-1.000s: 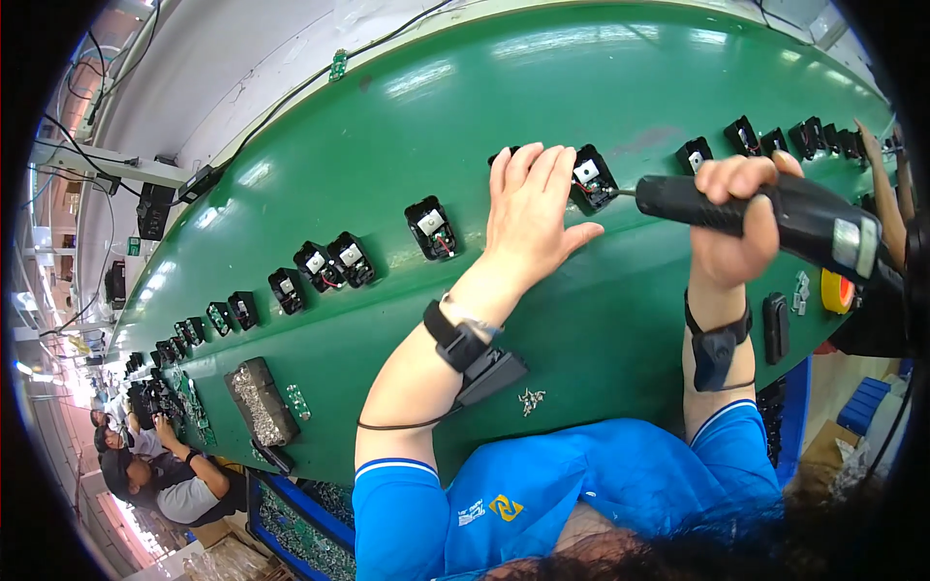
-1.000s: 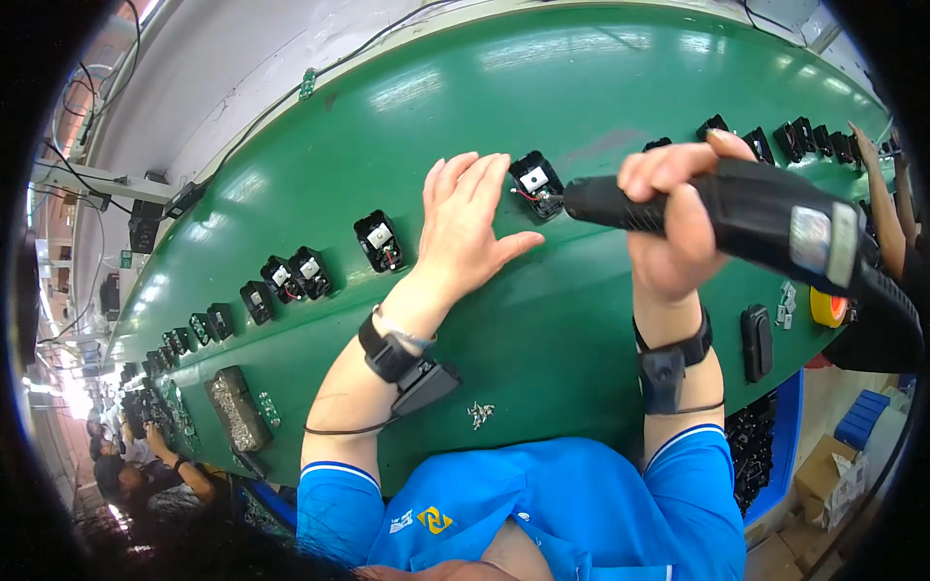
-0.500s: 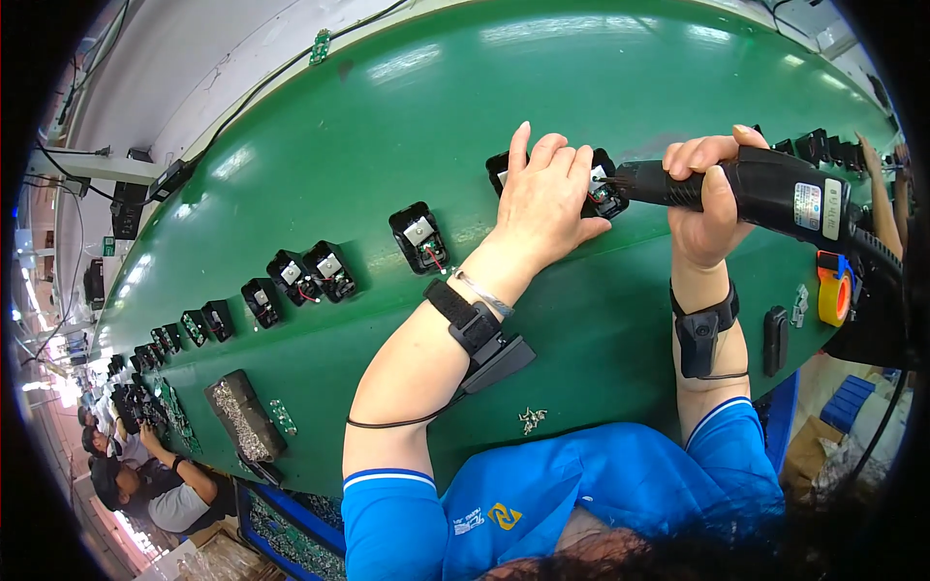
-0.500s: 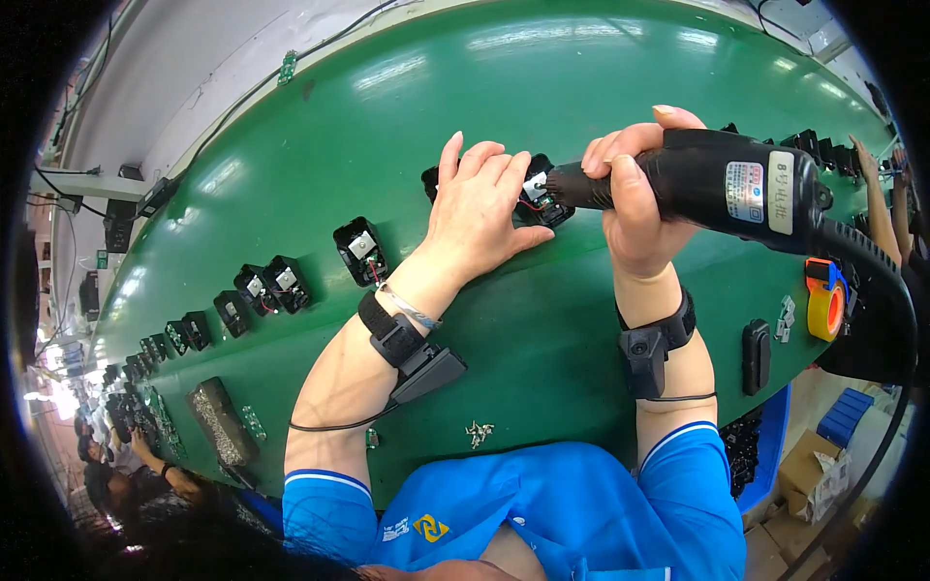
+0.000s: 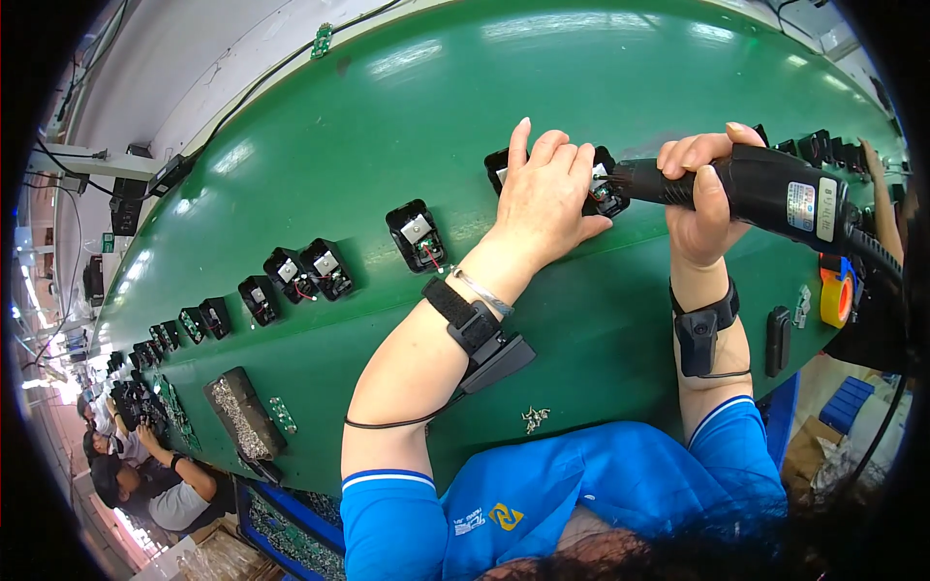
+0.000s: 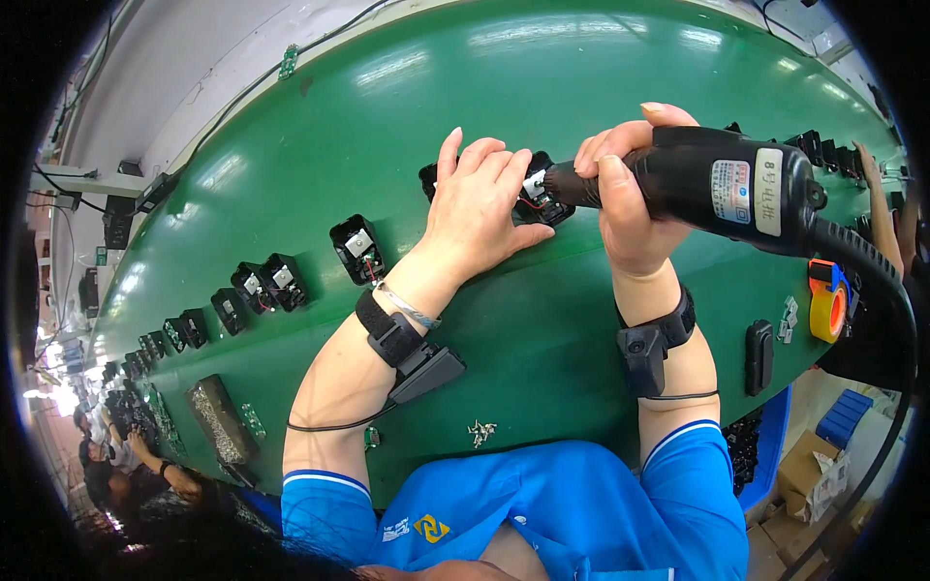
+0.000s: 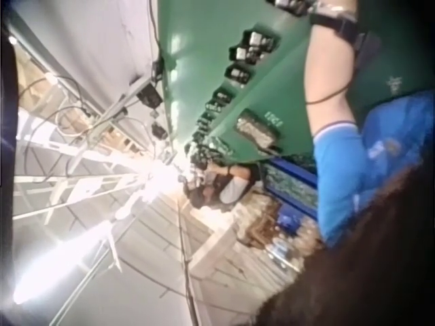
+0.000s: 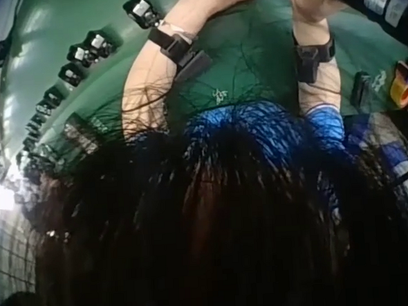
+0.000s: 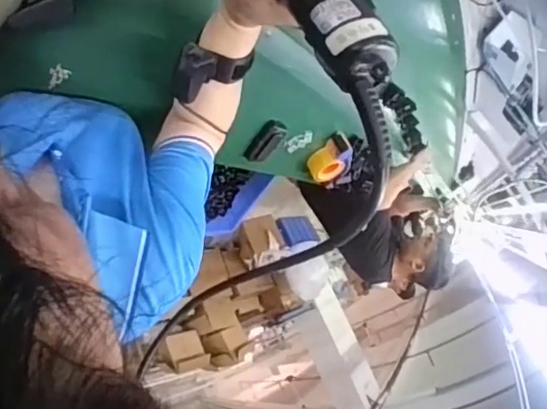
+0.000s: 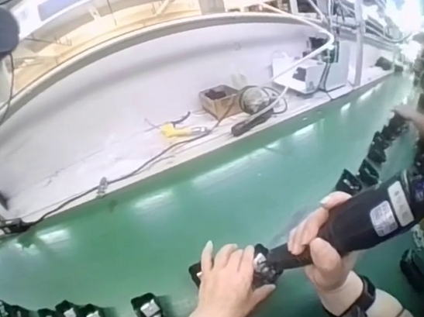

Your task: The person picks up a screw, fits it onto a power screwdriver, and drives it into a black housing, then retrieves circuit boards from a bin and fits one into another housing.

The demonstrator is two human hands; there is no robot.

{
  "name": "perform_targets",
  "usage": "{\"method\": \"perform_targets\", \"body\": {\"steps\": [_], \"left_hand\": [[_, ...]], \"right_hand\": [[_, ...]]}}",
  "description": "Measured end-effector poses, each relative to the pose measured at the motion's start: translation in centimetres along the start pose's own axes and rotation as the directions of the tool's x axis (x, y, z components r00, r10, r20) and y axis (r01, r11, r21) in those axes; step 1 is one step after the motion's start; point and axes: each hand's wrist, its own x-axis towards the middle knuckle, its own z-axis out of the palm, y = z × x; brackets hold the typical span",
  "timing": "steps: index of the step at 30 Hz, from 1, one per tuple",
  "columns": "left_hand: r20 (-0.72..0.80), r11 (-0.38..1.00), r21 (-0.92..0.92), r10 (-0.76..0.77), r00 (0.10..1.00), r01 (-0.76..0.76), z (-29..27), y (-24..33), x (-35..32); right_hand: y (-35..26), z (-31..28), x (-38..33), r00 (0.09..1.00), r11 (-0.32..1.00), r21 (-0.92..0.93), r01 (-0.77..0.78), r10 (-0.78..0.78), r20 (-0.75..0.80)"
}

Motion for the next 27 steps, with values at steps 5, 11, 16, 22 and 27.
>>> {"method": "perform_targets", "body": {"steps": [5, 11, 16, 22, 27], "left_hand": [[-0.007, 1.000, -0.005, 0.005, 1.000, -0.005, 0.2, -0.3, -0.1], [-0.027, 0.999, 0.023, 0.035, 0.999, -0.034, 0.6, -0.5, -0.1], [-0.022, 0.999, 0.032, 0.026, 0.999, -0.025, 0.7, -0.6, -0.4], [-0.041, 0.995, 0.101, 0.028, 0.999, -0.024, 0.2, -0.8, 0.0], [-0.096, 0.995, 0.023, 0.103, 0.990, -0.102, -4.0, 1.5, -2.7]], "right_hand": [[0.6, 0.1, -0.1, 0.997, 1.000, 0.005, 0.008, -0.008, 0.082], [0.9, 0.3, -0.5, 0.998, 1.000, 0.002, -0.010, 0.010, 0.063], [1.4, 0.5, -1.2, 0.999, 0.999, 0.024, -0.030, 0.029, 0.024], [-0.7, 1.6, 0.7, 0.991, 0.991, -0.095, -0.099, 0.089, -0.100], [-6.1, -1.8, -0.9, 0.992, 0.984, 0.169, -0.059, 0.076, -0.097]]}}
